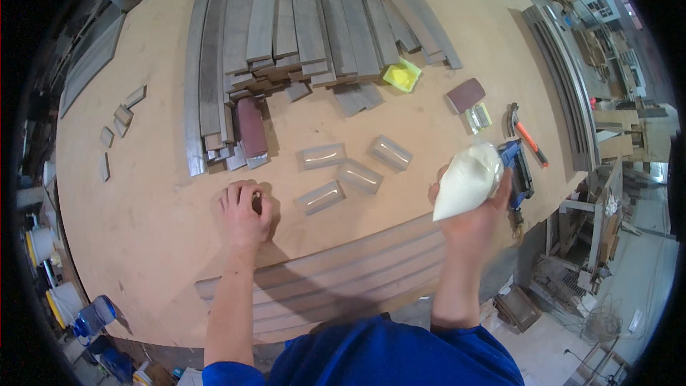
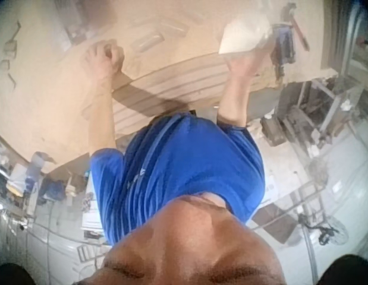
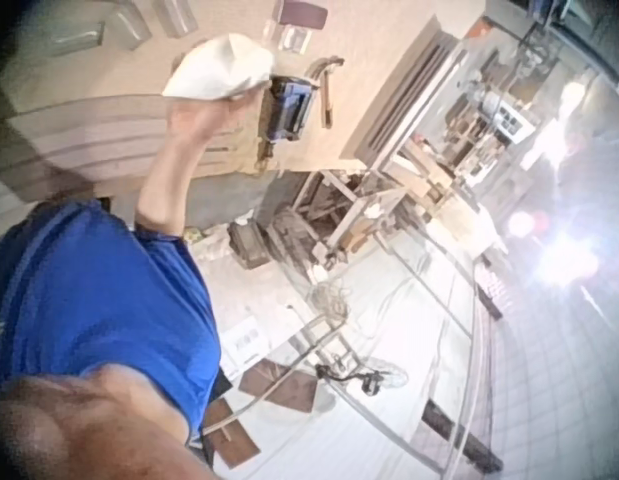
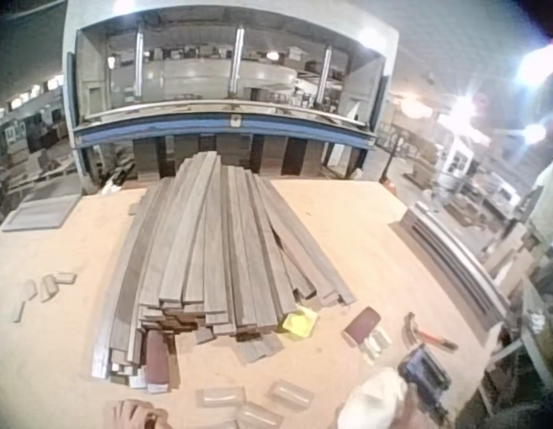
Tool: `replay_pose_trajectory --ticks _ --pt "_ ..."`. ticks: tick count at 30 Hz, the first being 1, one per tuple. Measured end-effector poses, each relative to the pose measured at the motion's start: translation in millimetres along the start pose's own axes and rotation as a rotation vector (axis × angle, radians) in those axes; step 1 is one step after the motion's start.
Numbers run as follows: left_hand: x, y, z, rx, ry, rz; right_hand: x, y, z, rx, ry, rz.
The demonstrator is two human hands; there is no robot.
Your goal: The person applies glue to small wooden blocks using a piping bag, attaches the blocks to the ends of wooden strips, fastens them with a pneumatic nail gun, and stacks the assembled wooden strips.
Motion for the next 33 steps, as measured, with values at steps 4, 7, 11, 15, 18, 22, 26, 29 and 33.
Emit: replay_pose_trajectory --ticks 4,7,11,15,18,22,26,29,33 --pt "-2.1 2.6 -1.1 0.012 -0.022 0.009 37.9 -21.4 -12.3 -0.392 -0.409 -0.076" --pt "-3.6 4.6 -1.3 -0.012 0.001 -0.001 34.4 -40.1 6.0 -0.081 -0.148 -0.261" --pt "-2.0 -1.1 -0.5 -0.006 0.003 -0.020 -26.3 -19.1 17.2 -0.098 -0.217 -0.053" --pt "-1.3 1.8 -0.4 -0.009 0.007 -0.009 -48.8 3.6 37.8 -0.335 -0.473 -0.737" --pt "-0.5 3.2 -0.2 -0.011 -0.010 -0.016 -53.8 13.7 46.2 -0.492 -0.608 -1.057" --pt "1.8 2.3 -0.2 0.003 -0.017 -0.009 -75.7 16.1 59.1 -0.575 -0.557 -1.137" --pt "0.5 3.1 -0.9 -0.010 -0.018 -0.024 -72.0 4.8 60.1 -0.570 -0.535 -1.087" --pt "0.4 2.9 -0.5 -0.013 -0.030 -0.019 -67.0 1.8 60.9 -0.558 -0.592 -1.158" --pt "-0.7 1.9 0.3 -0.010 -0.013 -0.024 -64.3 1.3 53.6 -0.535 -0.618 -1.329"
Point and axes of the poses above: each hand's wrist, its own z-axis towards the middle knuckle, its own x-axis out of the palm, y = z × x, the point moved 2 cm from there along z, towards the middle knuckle, and after that the axes turned 10 degrees about -y, right-handed, at the moved point
